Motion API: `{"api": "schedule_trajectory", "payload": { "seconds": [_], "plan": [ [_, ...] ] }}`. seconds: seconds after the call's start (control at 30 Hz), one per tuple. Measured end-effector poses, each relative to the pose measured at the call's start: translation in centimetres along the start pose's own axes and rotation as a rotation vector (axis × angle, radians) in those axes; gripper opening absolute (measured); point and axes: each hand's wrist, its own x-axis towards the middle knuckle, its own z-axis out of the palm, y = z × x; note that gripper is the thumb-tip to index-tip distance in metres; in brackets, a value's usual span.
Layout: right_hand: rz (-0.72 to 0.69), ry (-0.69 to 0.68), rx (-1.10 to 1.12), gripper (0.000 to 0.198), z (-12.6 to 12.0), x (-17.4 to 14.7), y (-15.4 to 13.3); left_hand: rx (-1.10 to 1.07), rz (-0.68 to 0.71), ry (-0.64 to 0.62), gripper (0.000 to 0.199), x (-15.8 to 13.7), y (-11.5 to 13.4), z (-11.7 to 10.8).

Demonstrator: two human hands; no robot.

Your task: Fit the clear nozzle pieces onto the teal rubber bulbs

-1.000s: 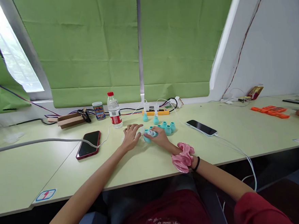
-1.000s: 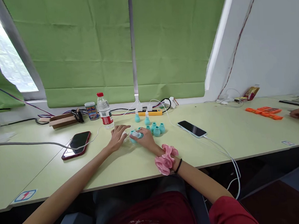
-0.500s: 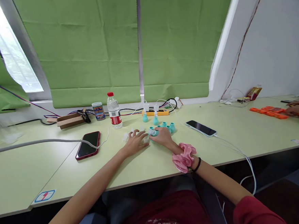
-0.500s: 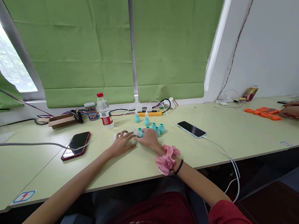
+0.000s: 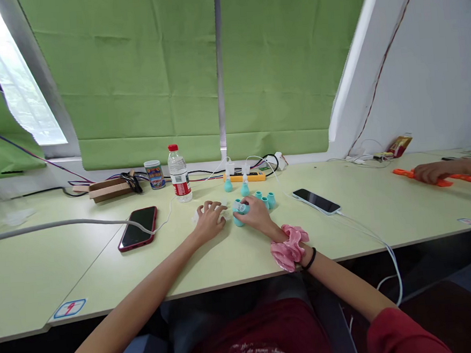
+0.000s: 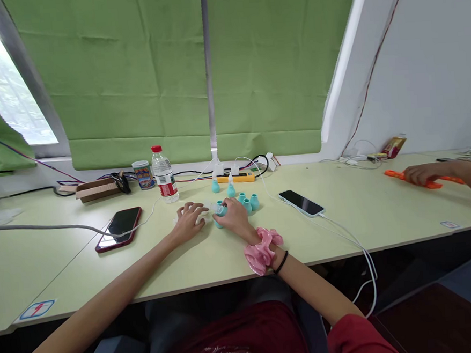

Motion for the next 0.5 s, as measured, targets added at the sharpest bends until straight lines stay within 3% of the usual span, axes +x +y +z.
{"api": "schedule_trajectory", "payload": {
  "seconds": [0.3,0.5],
  "plan": [
    [-0.189,0.079,0.037,0.027,-1.2,-1.1,-1.4,-0.216,0.123,0.096,0.03,-0.4,1.8,-2.9],
    [-0.295,0.113,-0.048,0.031,-1.1,-1.5,-1.7,-0.324,0.126,0.139,0.025,-0.2,1.9,-2.1]
  ]
}}
